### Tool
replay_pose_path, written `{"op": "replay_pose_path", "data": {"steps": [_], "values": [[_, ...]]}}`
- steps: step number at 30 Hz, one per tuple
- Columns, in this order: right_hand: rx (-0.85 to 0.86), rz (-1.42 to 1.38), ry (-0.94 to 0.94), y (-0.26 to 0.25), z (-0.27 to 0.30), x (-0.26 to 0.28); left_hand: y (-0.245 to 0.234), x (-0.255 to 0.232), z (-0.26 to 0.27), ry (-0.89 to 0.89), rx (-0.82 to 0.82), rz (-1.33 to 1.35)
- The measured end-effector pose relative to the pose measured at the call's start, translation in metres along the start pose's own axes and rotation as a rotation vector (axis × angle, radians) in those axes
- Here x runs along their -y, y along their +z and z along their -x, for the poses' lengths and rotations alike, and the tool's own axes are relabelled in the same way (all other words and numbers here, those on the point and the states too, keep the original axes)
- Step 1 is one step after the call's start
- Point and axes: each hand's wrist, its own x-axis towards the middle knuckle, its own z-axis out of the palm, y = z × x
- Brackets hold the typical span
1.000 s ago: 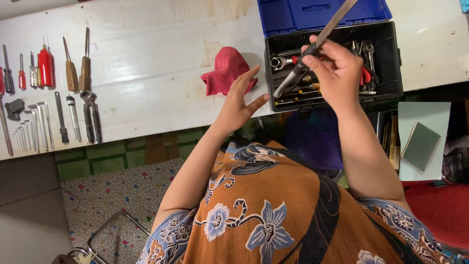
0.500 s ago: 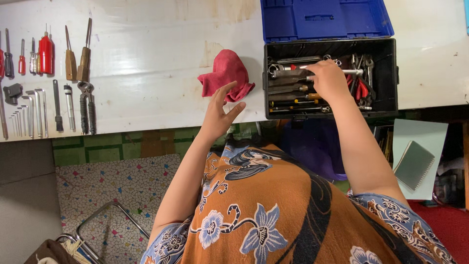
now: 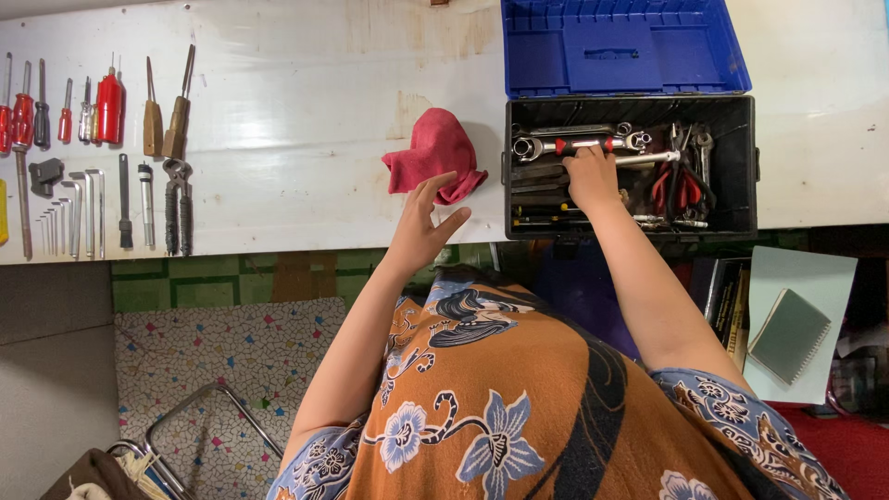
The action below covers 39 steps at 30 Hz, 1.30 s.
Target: The person wipes hand tools one at a time, including files, a chisel and screwdrivers, with a pink cloth and places the cleaned tools into an open toolbox on the workbench.
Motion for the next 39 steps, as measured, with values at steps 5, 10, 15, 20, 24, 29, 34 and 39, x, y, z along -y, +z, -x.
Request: {"op": "replay_pose_path", "data": {"steps": [5,10,15,20,24,29,34,39], "values": [[0.053,-0.035,0.006,0.012,0.009,0.002,0.002,-0.001,0.001,-0.004,0.021,0.009],[0.055,-0.069,0.033,-0.009,0.014,0.012,0.002,-0.001,0.001,-0.007,0.032,-0.006],[-0.186,-0.164,-0.027,-0.067,0.008,0.044,0.002,0.003,0.003,0.020,0.020,-0.012],[-0.376,-0.331,-0.184,-0.118,0.003,0.102,0.000,0.011,0.006,0.042,0.004,-0.022],[-0.243,-0.552,-0.300,-0.128,0.002,0.158,-0.009,0.022,0.011,0.033,-0.012,-0.024],[-0.073,-0.459,-0.401,-0.109,-0.005,0.215,-0.034,0.048,0.020,-0.003,-0.033,-0.028],[0.071,-0.385,-0.330,-0.096,-0.028,0.260,-0.071,0.093,0.031,-0.077,-0.044,-0.047],[0.105,-0.387,-0.368,-0.088,-0.051,0.311,-0.113,0.170,0.036,-0.163,-0.142,-0.153]]}}
